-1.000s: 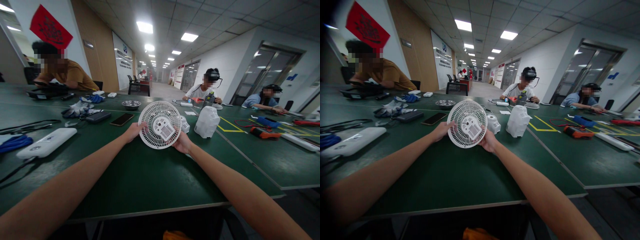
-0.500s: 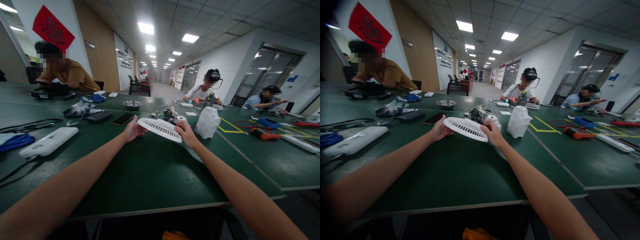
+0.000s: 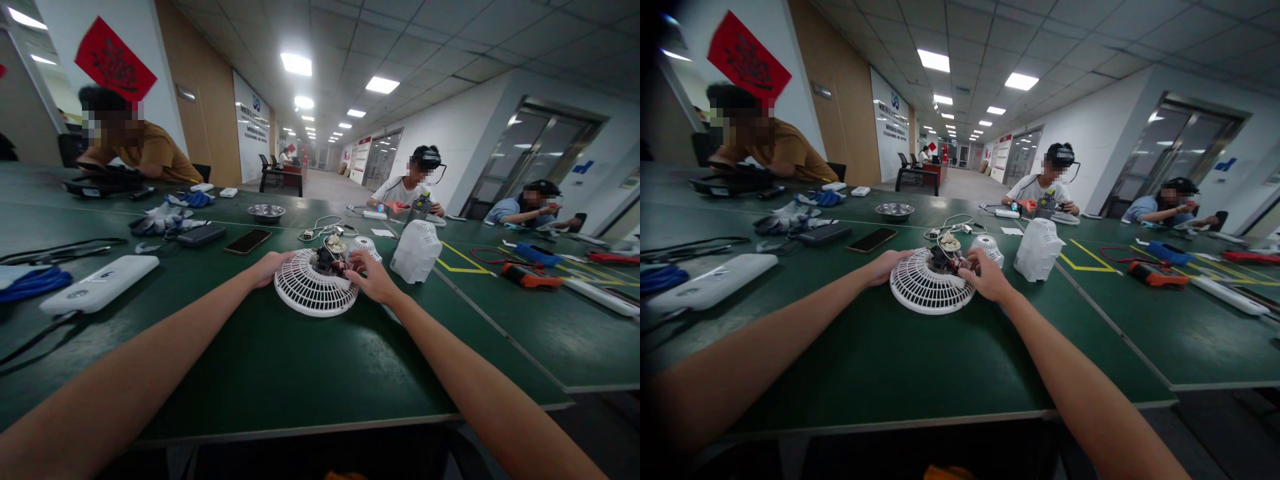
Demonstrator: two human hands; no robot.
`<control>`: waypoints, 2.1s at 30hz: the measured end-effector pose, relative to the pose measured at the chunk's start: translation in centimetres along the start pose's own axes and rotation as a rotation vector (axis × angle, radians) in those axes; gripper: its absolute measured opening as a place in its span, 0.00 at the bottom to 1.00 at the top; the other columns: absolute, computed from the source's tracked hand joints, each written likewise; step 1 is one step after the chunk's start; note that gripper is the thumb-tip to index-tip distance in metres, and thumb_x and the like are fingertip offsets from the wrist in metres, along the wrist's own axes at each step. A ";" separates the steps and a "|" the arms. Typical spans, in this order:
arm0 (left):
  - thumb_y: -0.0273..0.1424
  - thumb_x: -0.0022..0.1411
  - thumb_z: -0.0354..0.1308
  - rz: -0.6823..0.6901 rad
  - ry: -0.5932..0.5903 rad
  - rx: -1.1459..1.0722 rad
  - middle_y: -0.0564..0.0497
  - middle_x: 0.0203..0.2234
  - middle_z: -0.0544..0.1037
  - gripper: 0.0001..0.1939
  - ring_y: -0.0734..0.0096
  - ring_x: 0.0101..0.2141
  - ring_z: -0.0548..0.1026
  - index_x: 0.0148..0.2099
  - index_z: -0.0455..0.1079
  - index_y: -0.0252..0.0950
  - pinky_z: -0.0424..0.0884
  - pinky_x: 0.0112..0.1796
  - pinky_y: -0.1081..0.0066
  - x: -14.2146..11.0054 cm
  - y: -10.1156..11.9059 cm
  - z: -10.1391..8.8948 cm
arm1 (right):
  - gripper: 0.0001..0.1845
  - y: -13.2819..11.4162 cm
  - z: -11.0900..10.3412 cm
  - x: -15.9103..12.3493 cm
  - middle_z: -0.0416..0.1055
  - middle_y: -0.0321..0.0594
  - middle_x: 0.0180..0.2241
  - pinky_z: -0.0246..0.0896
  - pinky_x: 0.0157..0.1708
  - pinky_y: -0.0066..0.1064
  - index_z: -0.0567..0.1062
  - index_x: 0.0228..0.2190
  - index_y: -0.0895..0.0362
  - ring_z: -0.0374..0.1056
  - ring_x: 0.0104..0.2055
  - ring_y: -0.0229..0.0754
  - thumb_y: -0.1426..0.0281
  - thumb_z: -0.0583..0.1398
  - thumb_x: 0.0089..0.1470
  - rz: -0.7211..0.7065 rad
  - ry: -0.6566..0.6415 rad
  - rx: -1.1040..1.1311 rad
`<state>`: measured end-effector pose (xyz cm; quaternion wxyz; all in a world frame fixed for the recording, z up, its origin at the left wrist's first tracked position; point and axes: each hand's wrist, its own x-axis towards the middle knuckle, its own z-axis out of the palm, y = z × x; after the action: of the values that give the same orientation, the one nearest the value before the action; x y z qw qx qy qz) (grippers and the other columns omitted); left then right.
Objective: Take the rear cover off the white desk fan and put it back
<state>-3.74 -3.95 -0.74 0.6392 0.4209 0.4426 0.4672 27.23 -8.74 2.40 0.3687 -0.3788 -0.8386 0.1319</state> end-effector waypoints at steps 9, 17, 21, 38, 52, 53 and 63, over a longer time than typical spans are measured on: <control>0.35 0.63 0.64 0.093 -0.024 0.129 0.41 0.31 0.83 0.12 0.66 0.29 0.81 0.40 0.78 0.28 0.77 0.33 0.69 -0.4 0.0 0.5 | 0.36 5.8 -0.4 0.5 0.66 0.52 0.57 0.55 0.59 0.51 0.62 0.58 0.55 0.61 0.59 0.57 0.63 0.65 0.50 0.160 0.336 -0.366; 0.44 0.55 0.69 0.169 -0.007 0.283 0.43 0.32 0.83 0.22 0.66 0.30 0.79 0.42 0.78 0.30 0.73 0.31 0.69 -0.2 -0.2 0.1 | 0.46 6.5 -0.4 0.8 0.73 0.38 0.39 0.65 0.49 0.43 0.63 0.56 0.50 0.71 0.41 0.49 0.66 0.72 0.35 0.537 0.370 0.095; 0.46 0.54 0.69 0.169 -0.006 0.301 0.44 0.32 0.83 0.24 0.66 0.30 0.79 0.43 0.78 0.30 0.72 0.31 0.69 -0.5 -0.1 0.3 | 0.32 5.0 -0.5 1.2 0.74 0.37 0.34 0.70 0.36 0.38 0.65 0.51 0.51 0.71 0.34 0.45 0.57 0.66 0.45 0.716 0.457 0.601; 0.44 0.58 0.67 0.186 0.003 0.338 0.44 0.32 0.82 0.21 0.65 0.30 0.79 0.44 0.78 0.31 0.73 0.32 0.68 -0.1 -0.2 0.0 | 0.32 -0.6 1.3 1.1 0.74 0.33 0.43 0.71 0.41 0.38 0.64 0.53 0.44 0.72 0.39 0.42 0.58 0.67 0.47 0.368 0.356 0.871; 0.44 0.59 0.66 0.169 -0.015 0.341 0.42 0.36 0.83 0.22 0.61 0.34 0.81 0.47 0.76 0.32 0.75 0.35 0.65 0.4 -0.5 -0.4 | 0.42 -1.4 0.7 0.4 0.72 0.45 0.50 0.69 0.49 0.52 0.56 0.63 0.47 0.70 0.50 0.54 0.64 0.66 0.51 0.017 0.081 0.172; 0.45 0.59 0.65 0.167 -0.018 0.345 0.42 0.36 0.83 0.22 0.61 0.34 0.80 0.47 0.76 0.32 0.75 0.35 0.65 0.4 -0.5 -0.4 | 0.42 -1.4 0.6 0.4 0.72 0.45 0.49 0.69 0.49 0.52 0.55 0.63 0.48 0.70 0.49 0.54 0.64 0.66 0.50 0.024 0.080 0.167; 0.44 0.62 0.59 0.757 0.143 0.961 0.40 0.59 0.71 0.25 0.50 0.60 0.67 0.57 0.73 0.36 0.60 0.59 0.54 -2.2 1.0 0.8 | 0.47 -1.6 0.2 0.3 0.68 0.47 0.56 0.70 0.48 0.53 0.53 0.66 0.47 0.71 0.49 0.54 0.58 0.67 0.51 0.070 -0.020 0.178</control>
<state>-3.60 -5.96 0.73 0.1365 0.7574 0.4655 0.4371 26.13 -9.63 3.24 0.3877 -0.3720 -0.8135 0.2226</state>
